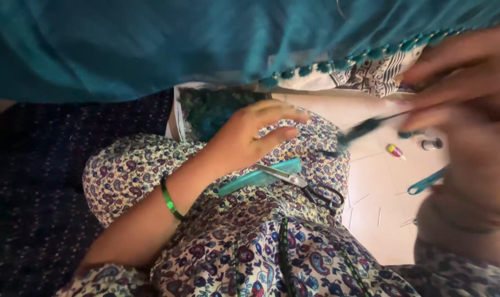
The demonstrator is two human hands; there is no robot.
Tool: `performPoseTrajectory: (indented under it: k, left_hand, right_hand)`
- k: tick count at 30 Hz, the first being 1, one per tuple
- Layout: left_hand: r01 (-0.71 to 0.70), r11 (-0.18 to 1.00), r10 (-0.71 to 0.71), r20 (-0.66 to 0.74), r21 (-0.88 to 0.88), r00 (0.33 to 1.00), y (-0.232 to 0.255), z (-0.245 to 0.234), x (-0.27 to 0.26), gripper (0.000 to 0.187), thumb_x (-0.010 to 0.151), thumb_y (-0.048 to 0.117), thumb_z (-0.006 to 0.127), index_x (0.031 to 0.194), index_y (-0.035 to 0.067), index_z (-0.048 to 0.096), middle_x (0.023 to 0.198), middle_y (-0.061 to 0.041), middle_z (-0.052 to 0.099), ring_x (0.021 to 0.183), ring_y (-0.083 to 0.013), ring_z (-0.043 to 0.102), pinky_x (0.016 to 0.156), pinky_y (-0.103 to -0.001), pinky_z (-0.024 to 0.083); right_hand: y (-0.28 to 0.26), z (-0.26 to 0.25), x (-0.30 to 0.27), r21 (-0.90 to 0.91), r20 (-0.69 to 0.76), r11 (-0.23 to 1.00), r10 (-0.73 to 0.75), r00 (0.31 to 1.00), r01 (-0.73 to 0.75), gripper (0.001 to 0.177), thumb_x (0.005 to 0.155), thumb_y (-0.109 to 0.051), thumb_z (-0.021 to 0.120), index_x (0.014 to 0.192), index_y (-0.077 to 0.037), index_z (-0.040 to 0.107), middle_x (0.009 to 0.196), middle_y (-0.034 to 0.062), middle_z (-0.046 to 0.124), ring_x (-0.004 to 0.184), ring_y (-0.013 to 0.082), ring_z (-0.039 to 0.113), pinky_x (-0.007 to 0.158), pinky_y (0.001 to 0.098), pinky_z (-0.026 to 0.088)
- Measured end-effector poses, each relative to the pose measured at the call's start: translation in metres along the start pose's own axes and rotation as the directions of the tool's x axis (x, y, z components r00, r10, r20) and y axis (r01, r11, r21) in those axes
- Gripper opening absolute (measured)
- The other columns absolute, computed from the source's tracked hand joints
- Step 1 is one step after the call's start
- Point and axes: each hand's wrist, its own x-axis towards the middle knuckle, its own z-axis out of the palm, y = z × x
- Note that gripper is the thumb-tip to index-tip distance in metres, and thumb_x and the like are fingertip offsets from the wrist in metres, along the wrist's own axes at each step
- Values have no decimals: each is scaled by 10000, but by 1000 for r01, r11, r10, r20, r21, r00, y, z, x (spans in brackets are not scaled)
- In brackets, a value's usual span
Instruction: Attaching decorative blue tassels to the edge of a blue fabric using a comb and scissors for alignment.
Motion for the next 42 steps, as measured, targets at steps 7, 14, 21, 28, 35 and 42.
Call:
performPoseTrajectory:
  k: [7, 14, 21, 28, 35, 42]
  left_hand:
    - [18, 992, -18, 2, -126, 1000, 57, -3, 10, 144, 1072, 162, 684, 1194, 113, 741, 1078, -18, 785, 1020, -124, 759, 932, -269, 591]
    - [133, 976, -166, -198, -173, 966, 50, -30, 16, 145, 1151, 115, 600, 1165, 9, 698, 1081, -71, 775, 999, -126, 777, 928, -250, 614]
    - [-89, 944, 92, -7, -318, 996, 49, 58, 126, 169, 1096, 124, 655, 1202, -2, 695, 1071, -64, 788, 937, -119, 789, 804, -236, 625]
    - [-265, 756, 310, -30, -599, 950, 30, 93, 141, 176, 1218, 185, 551, 1320, 62, 624, 1173, -22, 740, 1004, -75, 693, 902, -191, 568]
    - [469, 849, -450, 131, -242, 883, -95, 93, -49, 202, 1051, 146, 604, 1128, 47, 762, 888, -49, 600, 870, -160, 568, 813, -299, 487]
    - [697, 646, -714, 77, -312, 696, -131, 86, -164, 204, 1030, 147, 571, 990, 22, 728, 828, -36, 725, 782, -111, 686, 783, -262, 567]
  right_hand:
    - [4, 73, 2, 279, -68, 960, 53, 996, -32, 232, 913, -5, 801, 1115, 12, 686, 1173, 129, 629, 987, 146, 625, 833, 223, 529]
    - [188, 196, -125, -114, 307, 964, 263, 915, -239, 195, 844, -24, 692, 1022, -82, 744, 1024, 85, 746, 905, 246, 713, 804, 374, 576]
    - [149, 216, -134, -262, 512, 956, 253, 821, -131, 358, 786, -353, 806, 1057, -128, 746, 1003, 88, 711, 951, 317, 637, 806, 437, 521]
    - [154, 178, -216, -57, 324, 991, 133, 937, -121, 228, 862, -203, 787, 1017, -73, 684, 982, 103, 650, 929, 314, 640, 835, 419, 523]
    - [215, 121, -257, 226, -531, 778, 603, 595, -586, 194, 1036, 21, 497, 1220, -39, 506, 1057, 107, 652, 917, 228, 684, 819, 406, 565]
    - [277, 173, -246, -461, -39, 630, 689, 724, -625, 251, 863, -200, 665, 1066, -107, 551, 808, 212, 697, 717, 461, 663, 623, 565, 522]
